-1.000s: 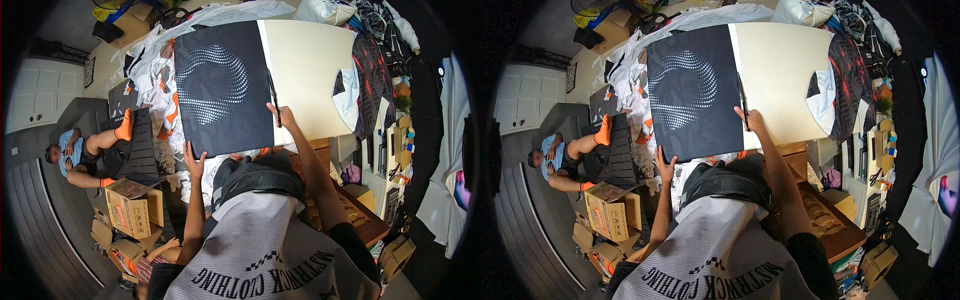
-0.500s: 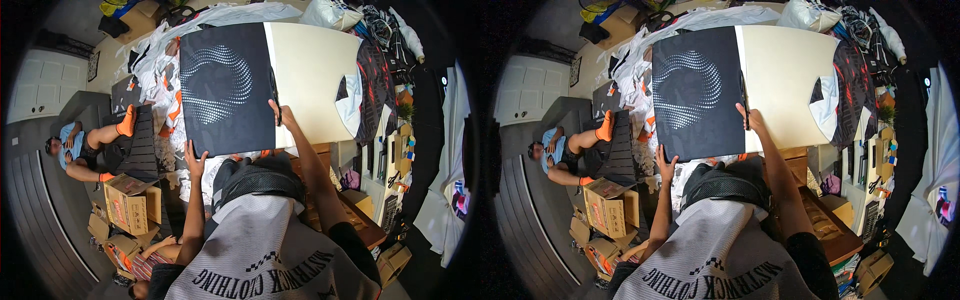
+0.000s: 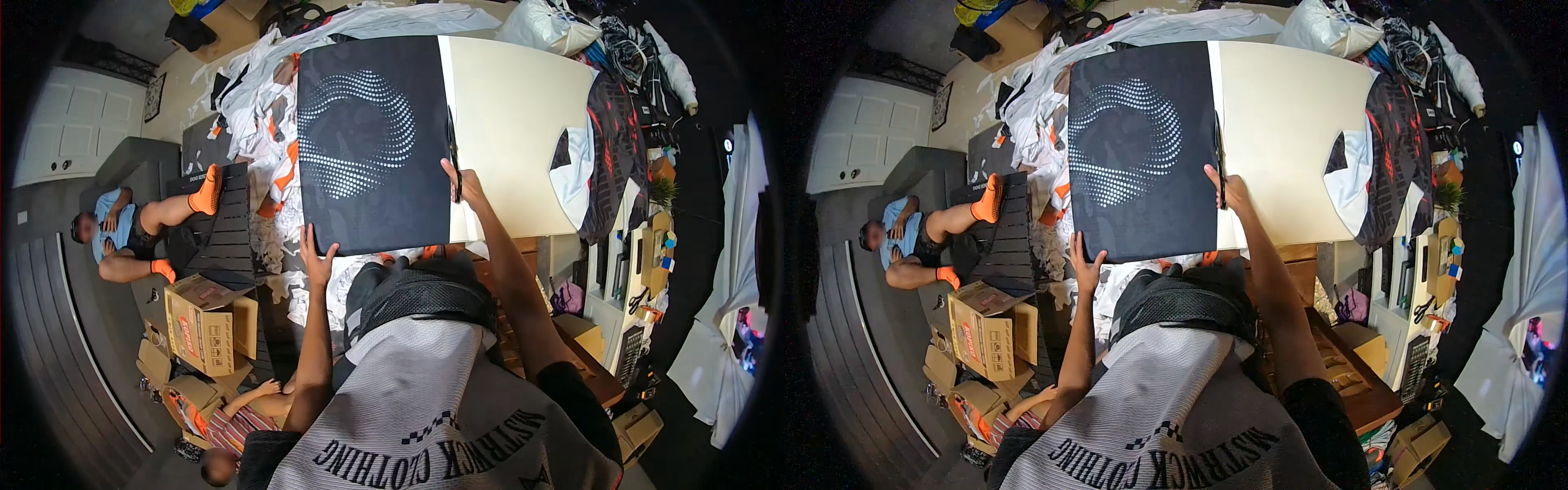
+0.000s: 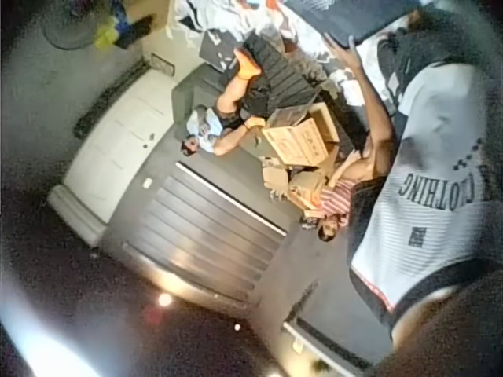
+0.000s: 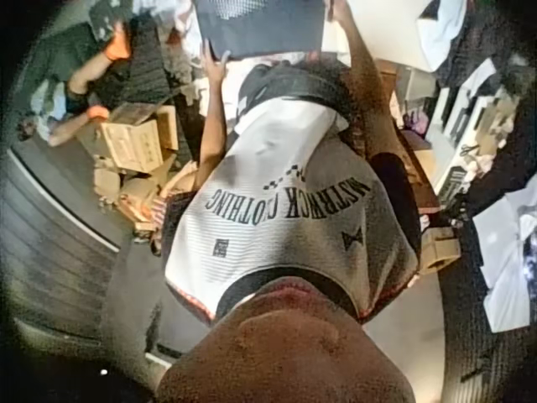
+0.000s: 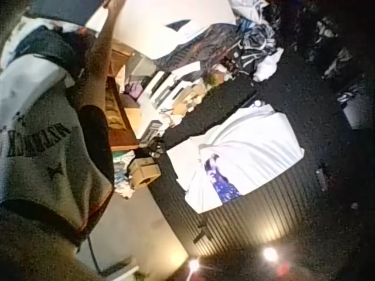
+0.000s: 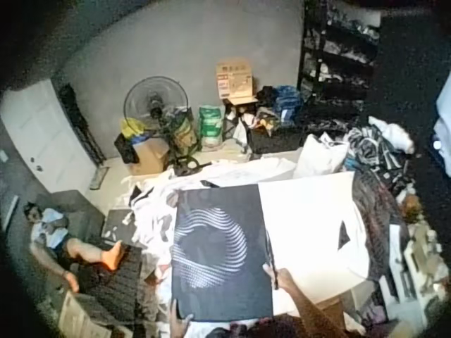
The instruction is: Cutting a piece of black fabric following a pattern using scissors.
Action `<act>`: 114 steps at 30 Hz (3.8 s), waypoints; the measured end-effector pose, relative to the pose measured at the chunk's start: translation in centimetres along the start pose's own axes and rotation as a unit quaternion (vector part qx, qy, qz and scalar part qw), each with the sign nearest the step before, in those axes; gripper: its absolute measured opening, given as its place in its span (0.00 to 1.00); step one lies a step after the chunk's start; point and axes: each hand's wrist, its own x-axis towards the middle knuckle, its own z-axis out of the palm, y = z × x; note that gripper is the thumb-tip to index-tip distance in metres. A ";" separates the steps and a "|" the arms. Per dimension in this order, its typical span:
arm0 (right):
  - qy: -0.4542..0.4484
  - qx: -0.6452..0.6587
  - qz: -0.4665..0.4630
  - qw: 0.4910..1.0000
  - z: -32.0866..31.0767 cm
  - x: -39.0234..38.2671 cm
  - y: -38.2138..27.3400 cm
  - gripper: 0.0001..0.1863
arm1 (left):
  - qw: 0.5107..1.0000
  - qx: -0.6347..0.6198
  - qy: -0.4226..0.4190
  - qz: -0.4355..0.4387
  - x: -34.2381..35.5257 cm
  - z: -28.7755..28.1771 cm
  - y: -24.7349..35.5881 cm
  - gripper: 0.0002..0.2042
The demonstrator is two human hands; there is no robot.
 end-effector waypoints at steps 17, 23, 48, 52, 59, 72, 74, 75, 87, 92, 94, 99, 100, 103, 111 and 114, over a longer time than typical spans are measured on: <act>0.003 -0.024 -0.016 1.000 -0.2 0.5 1.1 0.34 | 1.000 0.005 0.003 -0.001 0.0 0.1 0.0 0.40; 0.002 -0.033 -0.016 0.999 0.4 0.1 0.5 0.33 | 1.000 0.015 0.015 0.005 -0.1 -0.2 -0.3 0.39; -0.008 0.002 0.012 1.000 -0.1 1.6 -2.4 0.31 | 0.899 0.196 -0.258 0.295 32.0 20.8 27.4 0.46; -0.001 0.014 0.009 1.000 0.2 2.0 -3.1 0.31 | 0.857 0.229 -0.305 0.346 34.9 21.5 27.7 0.48; 0.000 0.010 -0.004 1.000 0.5 1.9 -3.3 0.30 | 0.819 0.259 -0.349 0.374 37.3 21.6 27.2 0.51; -0.005 0.016 0.018 1.000 0.7 2.3 -3.1 0.28 | 0.806 0.288 -0.365 0.366 37.6 21.8 28.6 0.54; -0.007 0.017 0.020 1.000 0.6 2.3 -3.0 0.28 | 0.804 0.290 -0.368 0.365 37.5 21.8 28.7 0.54; -0.007 0.017 0.019 1.000 0.6 2.3 -3.0 0.28 | 0.802 0.294 -0.367 0.367 37.6 21.9 28.6 0.54; 0.014 0.021 0.014 1.000 1.1 2.3 -3.1 0.28 | 0.801 0.313 -0.364 0.358 37.3 21.7 28.8 0.55; 0.014 0.018 0.014 1.000 1.2 2.2 -3.4 0.28 | 0.799 0.316 -0.376 0.348 37.3 21.4 29.1 0.57; 0.015 0.019 0.013 1.000 1.3 2.2 -3.4 0.28 | 0.798 0.316 -0.378 0.348 37.4 21.4 29.1 0.57; 0.018 0.029 0.008 0.999 1.3 2.2 -3.3 0.28 | 0.806 0.303 -0.376 0.342 37.5 21.4 28.8 0.60; 0.018 0.026 0.005 0.999 1.3 2.3 -3.2 0.28 | 0.806 0.303 -0.377 0.340 37.4 21.4 28.8 0.60; 0.017 0.019 -0.004 1.000 1.2 2.3 -3.0 0.28 | 0.807 0.305 -0.380 0.334 37.4 21.4 28.8 0.61; 0.023 0.013 -0.010 1.000 1.4 2.4 -3.0 0.28 | 0.803 0.308 -0.381 0.339 37.5 21.3 28.9 0.60; 0.023 0.010 -0.019 1.000 1.4 2.4 -3.3 0.28 | 0.805 0.305 -0.376 0.344 37.5 21.3 28.8 0.59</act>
